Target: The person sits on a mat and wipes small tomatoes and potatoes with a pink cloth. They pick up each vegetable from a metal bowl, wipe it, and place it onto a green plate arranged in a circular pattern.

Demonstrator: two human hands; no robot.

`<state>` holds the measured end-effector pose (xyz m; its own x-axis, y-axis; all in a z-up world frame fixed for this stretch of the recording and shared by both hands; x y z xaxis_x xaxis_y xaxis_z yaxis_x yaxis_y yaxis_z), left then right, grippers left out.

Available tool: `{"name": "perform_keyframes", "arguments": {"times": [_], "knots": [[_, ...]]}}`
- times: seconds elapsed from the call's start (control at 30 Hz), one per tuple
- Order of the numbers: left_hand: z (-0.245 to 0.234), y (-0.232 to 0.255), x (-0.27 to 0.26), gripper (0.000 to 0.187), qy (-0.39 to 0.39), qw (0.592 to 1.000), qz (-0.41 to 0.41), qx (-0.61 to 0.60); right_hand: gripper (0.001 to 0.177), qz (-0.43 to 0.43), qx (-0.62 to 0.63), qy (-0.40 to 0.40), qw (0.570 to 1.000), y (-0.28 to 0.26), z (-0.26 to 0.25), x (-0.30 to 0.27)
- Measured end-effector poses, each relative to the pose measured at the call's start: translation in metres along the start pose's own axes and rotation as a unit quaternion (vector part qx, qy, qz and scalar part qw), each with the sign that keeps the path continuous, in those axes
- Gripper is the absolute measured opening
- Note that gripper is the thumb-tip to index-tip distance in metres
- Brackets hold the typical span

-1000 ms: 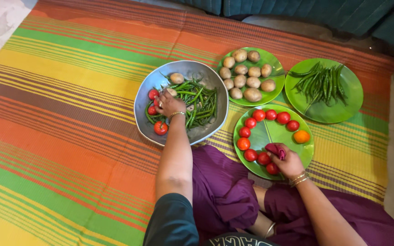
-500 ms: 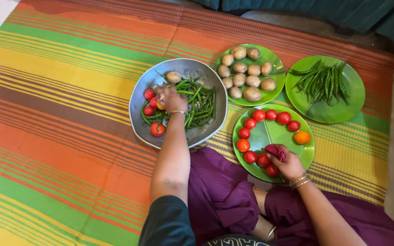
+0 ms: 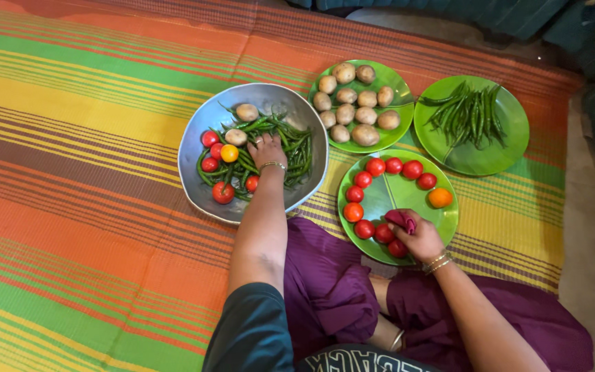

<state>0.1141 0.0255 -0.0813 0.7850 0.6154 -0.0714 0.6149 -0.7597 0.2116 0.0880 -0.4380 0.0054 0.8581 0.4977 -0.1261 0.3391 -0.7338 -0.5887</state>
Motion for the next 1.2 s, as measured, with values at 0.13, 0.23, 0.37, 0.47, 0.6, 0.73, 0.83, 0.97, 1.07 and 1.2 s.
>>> {"name": "perform_keyframes", "arguments": {"times": [0.13, 0.23, 0.37, 0.47, 0.6, 0.73, 0.83, 0.97, 1.07, 1.2], "knots": [[0.012, 0.012, -0.014, 0.047, -0.113, 0.993, -0.018, -0.034, 0.042, -0.011, 0.005, 0.012, 1.0, -0.001, -0.001, -0.003], [-0.001, 0.021, -0.037, 0.043, -0.13, 0.991, 0.003, 0.001, 0.043, -0.006, -0.012, 0.012, 1.0, -0.001, -0.002, -0.005], [-0.042, 0.037, -0.065, 0.034, -0.106, 0.993, 0.021, -0.057, 0.044, -0.031, -0.007, 0.036, 0.999, -0.007, -0.008, -0.012], [-0.083, 0.04, -0.082, 0.033, -0.03, 0.983, -0.004, -0.179, 0.044, -0.042, 0.004, 0.043, 0.998, -0.012, -0.011, -0.017], [-0.109, 0.019, -0.092, 0.04, 0.15, 0.918, -0.014, -0.368, 0.043, -0.052, 0.015, 0.046, 0.997, -0.016, -0.013, -0.022], [-0.079, -0.022, -0.076, 0.041, 0.217, 0.851, -0.037, -0.477, 0.043, -0.055, 0.015, 0.048, 0.997, -0.021, -0.017, -0.025], [-0.072, -0.034, -0.064, 0.043, 0.273, 0.825, 0.003, -0.495, 0.043, -0.061, 0.022, 0.05, 0.997, -0.022, -0.017, -0.026], [-0.05, -0.003, -0.076, 0.056, 0.102, 0.597, -0.05, -0.794, 0.041, -0.041, 0.069, 0.045, 0.996, -0.003, -0.005, -0.018], [-0.08, 0.066, -0.135, 0.068, -0.036, 0.523, -0.044, -0.85, 0.042, 0.021, 0.288, 0.016, 0.957, 0.024, 0.015, -0.003], [-0.104, 0.19, -0.231, 0.076, -0.23, 0.526, 0.118, -0.81, 0.06, 0.105, 0.59, -0.085, 0.796, 0.032, 0.029, 0.003]]}}
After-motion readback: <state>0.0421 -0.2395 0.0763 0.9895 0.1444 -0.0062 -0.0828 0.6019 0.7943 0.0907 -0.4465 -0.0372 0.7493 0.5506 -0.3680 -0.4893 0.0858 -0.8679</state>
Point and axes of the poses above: each hand's wrist, its own x-axis towards the middle knuckle, its own z-axis out of the palm, y = z × x, the point moved 9 cm from there along x, towards the middle knuckle, and after that the axes turned 11 degrees about -x, right-handed, at the moved point
